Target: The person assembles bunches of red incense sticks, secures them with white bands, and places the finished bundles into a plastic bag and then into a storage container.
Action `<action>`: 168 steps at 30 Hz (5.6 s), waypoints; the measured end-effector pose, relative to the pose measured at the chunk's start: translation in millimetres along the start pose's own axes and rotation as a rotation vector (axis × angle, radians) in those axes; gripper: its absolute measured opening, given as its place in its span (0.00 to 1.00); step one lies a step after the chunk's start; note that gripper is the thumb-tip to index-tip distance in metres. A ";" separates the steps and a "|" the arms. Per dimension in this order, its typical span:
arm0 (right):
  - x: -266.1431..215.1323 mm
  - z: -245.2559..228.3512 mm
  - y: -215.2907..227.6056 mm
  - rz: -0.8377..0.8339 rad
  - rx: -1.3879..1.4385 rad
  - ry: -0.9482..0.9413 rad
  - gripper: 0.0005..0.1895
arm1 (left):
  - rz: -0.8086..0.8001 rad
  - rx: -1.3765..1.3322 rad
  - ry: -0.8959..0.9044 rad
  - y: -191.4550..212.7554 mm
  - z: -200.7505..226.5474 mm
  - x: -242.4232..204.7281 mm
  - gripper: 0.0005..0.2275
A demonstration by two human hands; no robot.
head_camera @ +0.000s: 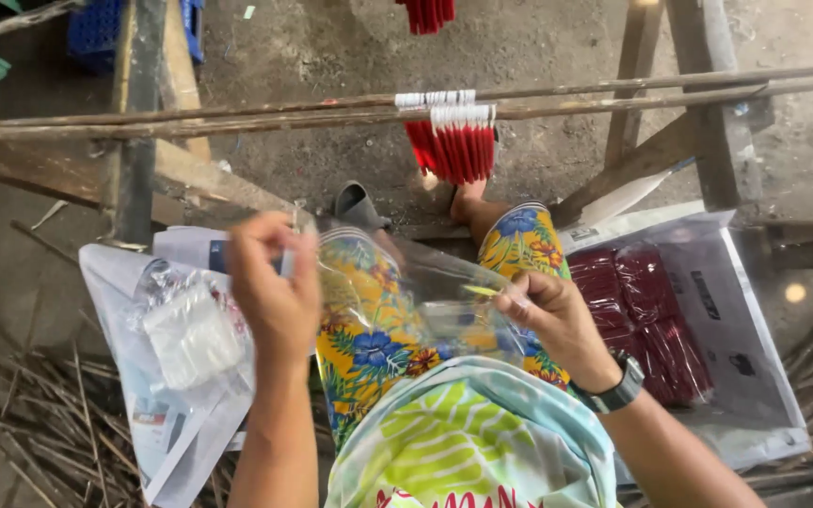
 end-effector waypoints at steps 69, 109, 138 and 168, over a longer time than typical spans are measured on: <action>24.9 47.3 -11.7 0.212 -0.249 -0.015 0.12 | -0.603 -1.562 0.760 -164.9 47.2 -25.3 0.13; 22.4 33.9 -23.7 0.199 -0.057 -0.174 0.26 | -0.050 -0.814 0.588 -169.1 41.2 -27.1 0.09; 101.8 66.7 -6.5 -0.063 -0.088 -0.157 0.23 | -0.921 -0.471 0.711 -249.1 -80.6 -81.5 0.11; 98.3 -17.7 -37.2 0.059 -0.914 0.624 0.11 | -0.689 -0.668 0.210 -179.1 -29.5 7.4 0.07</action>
Point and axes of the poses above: each hand's wrist, its own x-axis towards the middle knuckle, its own y-axis out of the back of the hand, z = x × y, the point moved 5 cm from there along x, towards the middle knuckle, and after that the axes turned 7 degrees about x, right-handed, at the moved point
